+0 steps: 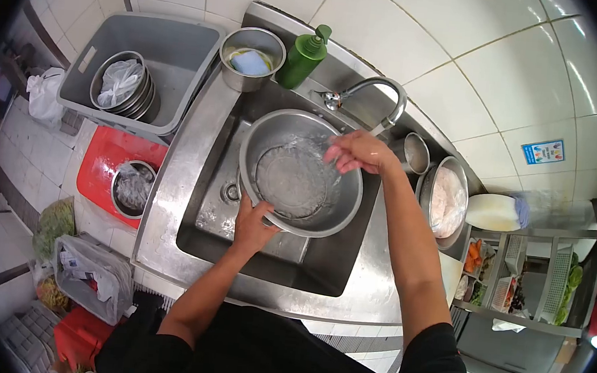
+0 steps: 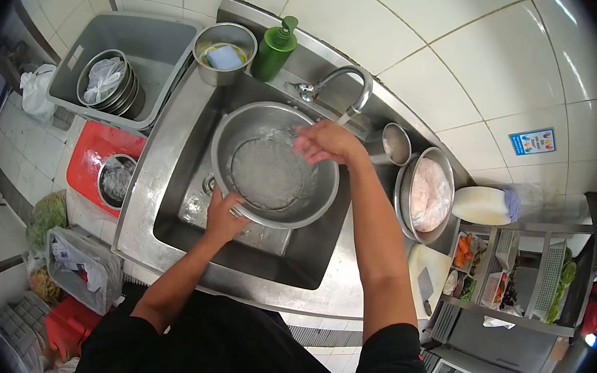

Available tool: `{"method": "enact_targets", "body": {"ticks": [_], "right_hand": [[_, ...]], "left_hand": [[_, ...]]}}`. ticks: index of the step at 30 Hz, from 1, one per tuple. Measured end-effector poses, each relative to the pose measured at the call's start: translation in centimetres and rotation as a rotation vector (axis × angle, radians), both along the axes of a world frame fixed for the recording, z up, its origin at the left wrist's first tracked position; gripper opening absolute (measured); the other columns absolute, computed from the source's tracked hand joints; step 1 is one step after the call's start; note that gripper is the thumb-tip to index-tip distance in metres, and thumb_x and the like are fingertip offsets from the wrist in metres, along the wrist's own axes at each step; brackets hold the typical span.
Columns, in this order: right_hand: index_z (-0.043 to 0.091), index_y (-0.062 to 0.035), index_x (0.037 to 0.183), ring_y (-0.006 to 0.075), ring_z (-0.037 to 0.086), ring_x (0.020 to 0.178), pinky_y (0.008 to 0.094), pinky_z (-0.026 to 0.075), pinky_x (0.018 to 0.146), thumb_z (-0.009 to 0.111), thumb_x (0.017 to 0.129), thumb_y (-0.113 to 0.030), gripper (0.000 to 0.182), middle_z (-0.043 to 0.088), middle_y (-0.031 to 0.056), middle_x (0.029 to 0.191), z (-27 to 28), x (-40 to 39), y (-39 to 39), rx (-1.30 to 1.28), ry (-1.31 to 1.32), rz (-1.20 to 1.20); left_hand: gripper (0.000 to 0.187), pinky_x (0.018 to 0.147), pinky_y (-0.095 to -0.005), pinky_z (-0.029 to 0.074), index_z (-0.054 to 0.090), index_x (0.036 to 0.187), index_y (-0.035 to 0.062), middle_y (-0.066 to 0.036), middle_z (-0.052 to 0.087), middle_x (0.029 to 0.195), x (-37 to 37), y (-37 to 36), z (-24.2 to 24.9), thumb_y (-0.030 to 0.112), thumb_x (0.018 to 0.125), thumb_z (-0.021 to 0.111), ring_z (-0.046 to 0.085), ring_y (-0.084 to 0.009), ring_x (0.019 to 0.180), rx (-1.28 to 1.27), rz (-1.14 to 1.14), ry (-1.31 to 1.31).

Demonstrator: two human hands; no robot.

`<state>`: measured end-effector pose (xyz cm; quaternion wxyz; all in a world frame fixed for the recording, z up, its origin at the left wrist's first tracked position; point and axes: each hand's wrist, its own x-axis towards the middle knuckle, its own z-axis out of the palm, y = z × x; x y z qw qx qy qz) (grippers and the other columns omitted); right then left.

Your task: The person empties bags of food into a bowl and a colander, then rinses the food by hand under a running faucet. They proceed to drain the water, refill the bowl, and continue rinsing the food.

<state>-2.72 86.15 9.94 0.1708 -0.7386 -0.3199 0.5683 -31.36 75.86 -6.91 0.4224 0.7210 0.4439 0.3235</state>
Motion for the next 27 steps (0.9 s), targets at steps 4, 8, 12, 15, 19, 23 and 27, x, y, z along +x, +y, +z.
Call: {"method": "enact_targets", "body": {"ticks": [4, 8, 12, 15, 19, 23, 27], "right_hand": [[0.07, -0.0017, 0.097, 0.0144, 0.064, 0.073, 0.0246, 0.052, 0.07, 0.055, 0.099, -0.029, 0.032, 0.07, 0.0054, 0.09, -1.5, 0.4, 0.2, 0.285, 0.029, -0.105], [0.071, -0.0038, 0.097, 0.0131, 0.064, 0.078, 0.0244, 0.052, 0.071, 0.055, 0.099, -0.03, 0.031, 0.07, 0.0049, 0.094, -3.2, 1.9, 0.3, 0.561, -0.285, 0.056], [0.067, -0.0023, 0.104, 0.0133, 0.065, 0.084, 0.0261, 0.053, 0.075, 0.053, 0.1, -0.029, 0.03, 0.069, 0.0068, 0.096, -2.7, 0.9, 0.5, 0.523, -0.119, -0.184], [0.066, 0.0007, 0.104, 0.0155, 0.066, 0.079, 0.0277, 0.055, 0.073, 0.055, 0.098, -0.029, 0.033, 0.069, 0.0077, 0.091, -3.5, 1.4, 0.7, 0.584, 0.162, -0.399], [0.065, 0.002, 0.106, 0.0167, 0.068, 0.081, 0.0275, 0.056, 0.075, 0.055, 0.099, -0.027, 0.032, 0.07, 0.0101, 0.092, -2.2, 1.5, 0.8, 0.431, 0.054, -0.31], [0.065, 0.0053, 0.111, 0.0185, 0.069, 0.087, 0.0283, 0.058, 0.08, 0.053, 0.099, -0.02, 0.03, 0.071, 0.0134, 0.099, 1.1, -1.2, -0.7, 0.001, 0.18, 0.256], [0.065, 0.0055, 0.11, 0.019, 0.069, 0.085, 0.0295, 0.058, 0.077, 0.052, 0.098, -0.014, 0.027, 0.07, 0.0139, 0.102, -1.3, -0.5, 0.6, 0.351, 0.182, -0.241]], "left_hand": [[0.042, 0.092, -0.0418, 0.048, 0.057, 0.09, 0.0077, -0.018, 0.05, 0.12, 0.4, -0.2, -1.1, 0.01, 0.061, 0.088, 0.055, -0.0348, 0.11, -0.259, 0.207, -0.157], [0.037, 0.076, -0.0336, 0.052, 0.054, 0.088, 0.007, -0.003, 0.052, 0.09, 0.8, 0.0, -6.2, 0.004, 0.068, 0.085, 0.055, -0.0162, 0.087, -0.556, 0.4, -0.556], [0.033, 0.075, -0.0306, 0.058, 0.048, 0.098, 0.0098, -0.006, 0.059, 0.094, 0.6, -0.7, -3.5, -0.001, 0.082, 0.075, 0.064, -0.0147, 0.083, -0.9, 0.425, -0.855], [0.032, 0.076, -0.0319, 0.059, 0.048, 0.097, 0.0104, -0.006, 0.059, 0.096, 0.9, -1.5, -3.4, 0.0, 0.083, 0.075, 0.063, -0.0151, 0.084, -0.863, 0.39, -0.937], [0.031, 0.075, -0.0304, 0.057, 0.051, 0.094, 0.0094, -0.007, 0.058, 0.1, 0.9, -0.8, -3.8, 0.001, 0.08, 0.077, 0.064, -0.0166, 0.084, -0.785, 0.312, -0.843], [0.041, 0.08, -0.0343, 0.051, 0.055, 0.09, 0.0085, -0.013, 0.052, 0.115, 0.5, 0.0, 0.4, 0.006, 0.063, 0.086, 0.059, -0.0251, 0.1, -0.345, 0.228, -0.139], [0.047, 0.101, -0.0445, 0.043, 0.06, 0.091, 0.0105, -0.027, 0.034, 0.145, 0.4, -0.1, -0.7, 0.015, 0.054, 0.09, 0.041, -0.0448, 0.131, -0.052, 0.048, -0.075]]}}
